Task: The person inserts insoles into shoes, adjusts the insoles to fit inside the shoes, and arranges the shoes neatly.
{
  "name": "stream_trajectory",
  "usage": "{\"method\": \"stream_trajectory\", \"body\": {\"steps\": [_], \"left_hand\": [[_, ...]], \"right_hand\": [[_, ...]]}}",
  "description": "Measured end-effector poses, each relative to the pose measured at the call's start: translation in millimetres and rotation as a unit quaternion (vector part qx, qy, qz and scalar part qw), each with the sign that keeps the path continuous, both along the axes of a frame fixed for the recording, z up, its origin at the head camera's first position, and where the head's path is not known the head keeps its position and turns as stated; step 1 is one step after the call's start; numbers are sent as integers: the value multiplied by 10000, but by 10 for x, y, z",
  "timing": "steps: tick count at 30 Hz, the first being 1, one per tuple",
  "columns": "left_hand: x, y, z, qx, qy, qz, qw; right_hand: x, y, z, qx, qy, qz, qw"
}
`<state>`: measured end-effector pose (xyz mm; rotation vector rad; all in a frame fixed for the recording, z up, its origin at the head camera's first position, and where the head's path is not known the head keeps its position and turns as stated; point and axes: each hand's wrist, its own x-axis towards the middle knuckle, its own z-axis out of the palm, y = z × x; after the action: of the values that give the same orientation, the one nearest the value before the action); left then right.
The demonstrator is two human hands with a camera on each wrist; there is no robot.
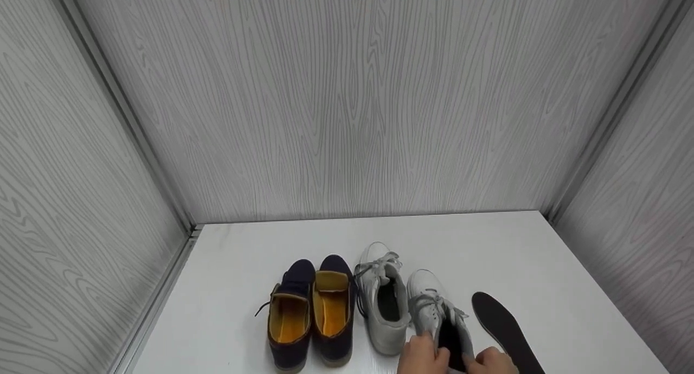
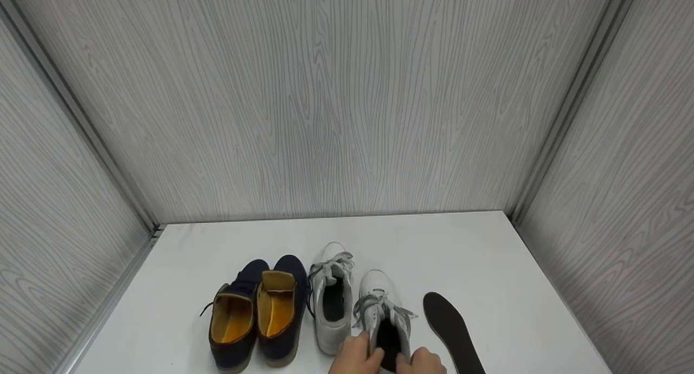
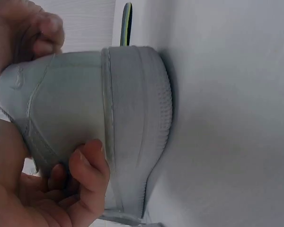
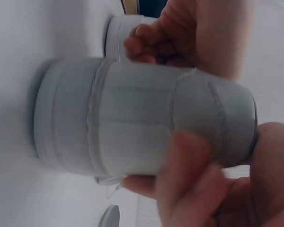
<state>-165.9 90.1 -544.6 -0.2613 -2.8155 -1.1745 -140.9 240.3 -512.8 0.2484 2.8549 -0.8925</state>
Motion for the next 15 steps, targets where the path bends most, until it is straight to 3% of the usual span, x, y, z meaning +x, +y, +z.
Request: {"method": "stream_trajectory", "body": {"steps": [3,7,11,15], "left_hand": [[-57,-22,82,-281,583,224,9977],[-172,14,195,-912,1285,349,9869],[-279,85,257,-1538,1260,228,9798],[-368,145,286,-1853,1024,254,9770]], "right_hand": [[-77,-1,40,85,196,-134,9997],[-214,-3,50,142,1234,83,9922],[-353,-38,-4,161,2279,509,9722],[-483,-57,-57,183,2559,705,9639]]}}
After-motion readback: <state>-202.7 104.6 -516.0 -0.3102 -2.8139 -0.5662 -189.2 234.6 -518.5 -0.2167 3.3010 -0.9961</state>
